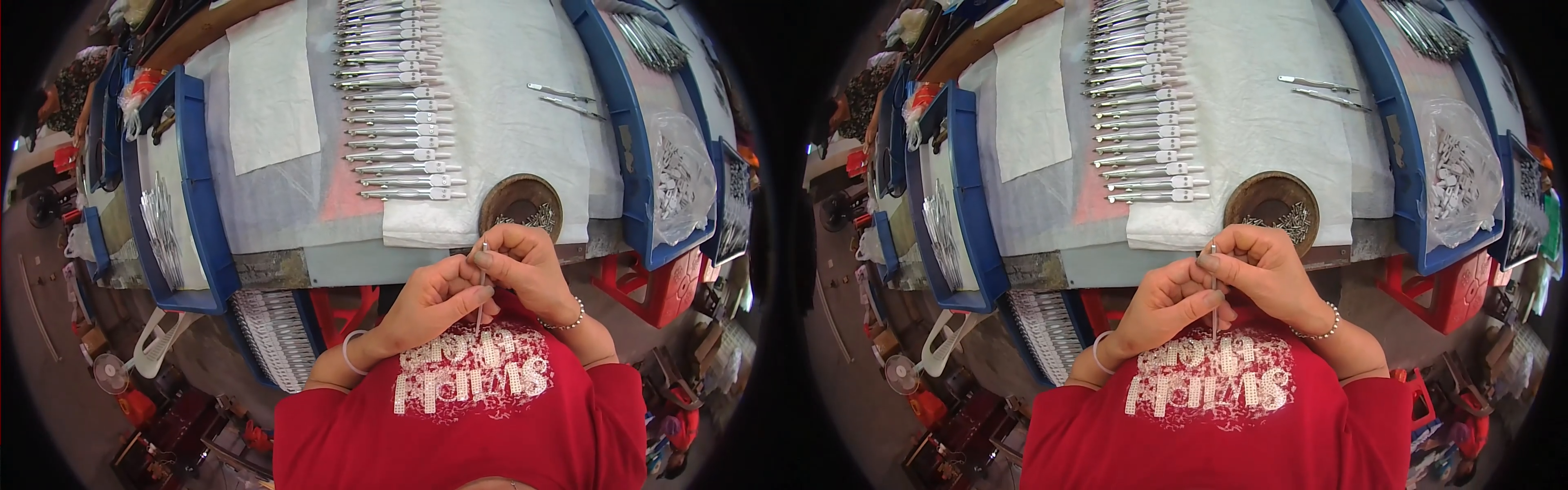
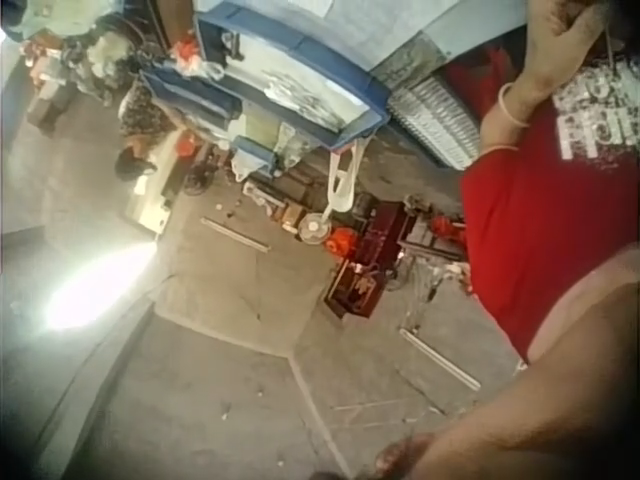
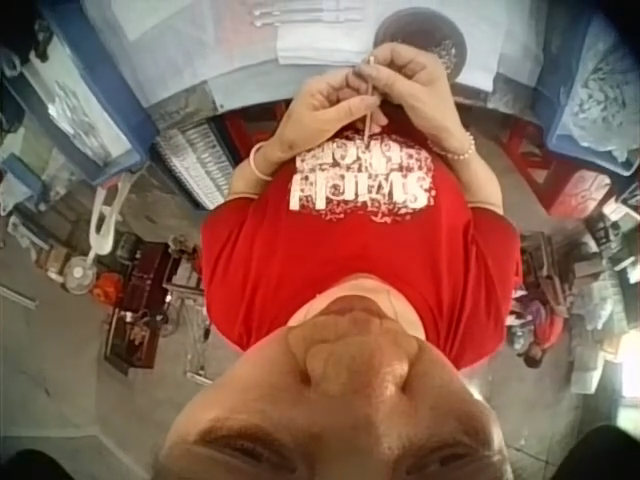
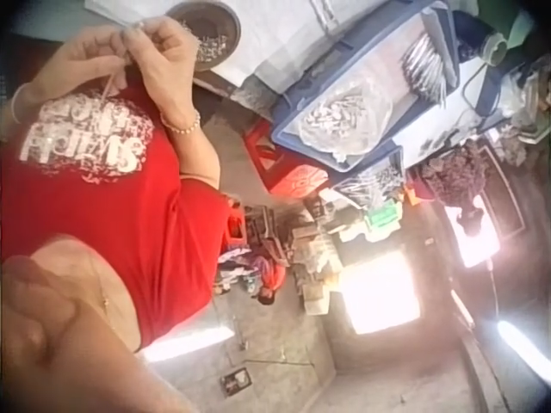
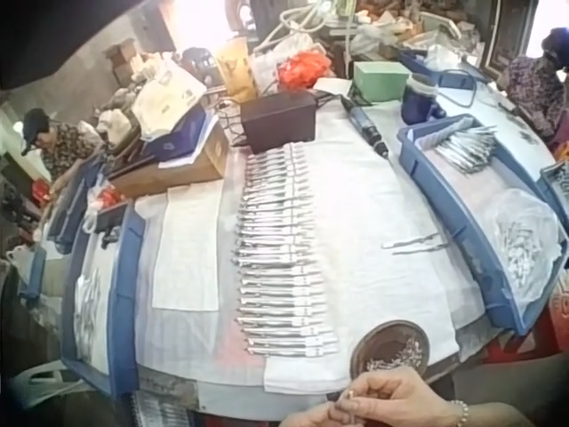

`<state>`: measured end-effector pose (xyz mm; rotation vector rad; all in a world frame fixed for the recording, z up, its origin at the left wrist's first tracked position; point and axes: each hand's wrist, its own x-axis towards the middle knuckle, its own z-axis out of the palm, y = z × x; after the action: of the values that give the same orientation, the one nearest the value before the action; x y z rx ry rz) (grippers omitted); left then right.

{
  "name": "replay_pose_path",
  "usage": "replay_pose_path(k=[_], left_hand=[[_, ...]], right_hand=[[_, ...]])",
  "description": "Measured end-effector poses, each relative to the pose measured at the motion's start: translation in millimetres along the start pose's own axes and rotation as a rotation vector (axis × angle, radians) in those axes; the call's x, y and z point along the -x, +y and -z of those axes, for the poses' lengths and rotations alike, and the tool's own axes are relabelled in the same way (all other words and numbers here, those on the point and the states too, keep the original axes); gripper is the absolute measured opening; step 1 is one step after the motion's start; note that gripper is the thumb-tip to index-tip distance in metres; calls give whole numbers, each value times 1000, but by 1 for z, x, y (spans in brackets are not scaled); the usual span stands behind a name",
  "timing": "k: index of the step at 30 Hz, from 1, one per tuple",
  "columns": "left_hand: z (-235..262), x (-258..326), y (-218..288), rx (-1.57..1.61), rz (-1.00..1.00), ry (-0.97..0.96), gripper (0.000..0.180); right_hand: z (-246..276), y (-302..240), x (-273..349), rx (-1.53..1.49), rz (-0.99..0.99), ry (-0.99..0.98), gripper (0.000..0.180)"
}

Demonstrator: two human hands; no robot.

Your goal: Manually assembling small metal pins with plastic sleeves and washers.

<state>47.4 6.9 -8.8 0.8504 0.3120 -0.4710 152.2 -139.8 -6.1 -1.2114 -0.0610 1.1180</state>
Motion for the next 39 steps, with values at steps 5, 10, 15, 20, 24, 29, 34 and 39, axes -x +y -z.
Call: replay_pose_path(k=[5, 10, 15, 20, 24, 29, 34, 39], left_hand=[[1, -2, 1, 44, 15, -17, 14], [-2, -1, 1, 18, -4, -20, 14], [-8, 0, 5, 36, 26, 10, 11], [-8, 0, 7, 76, 48, -6, 11], [-8, 0, 7, 99, 56, -13, 11], [-9, 1, 5, 83, 38, -3, 11], [-8, 2, 4, 37, 19, 2, 12], [-6, 4, 2, 56, 20, 5, 12]], right_hand=[[1, 0, -2, 13, -8, 2, 11], [1, -2, 1, 28, 7, 1, 12], [1, -3, 4, 45, 14, -10, 12], [-1, -7, 5, 15, -24, -17, 12], [-1, -7, 5, -3, -39, -24, 12], [-1, -5, 5, 26, -12, -19, 12], [-2, -4, 5, 64, 30, -24, 11], [-4, -4, 5, 51, 13, -15, 12]])
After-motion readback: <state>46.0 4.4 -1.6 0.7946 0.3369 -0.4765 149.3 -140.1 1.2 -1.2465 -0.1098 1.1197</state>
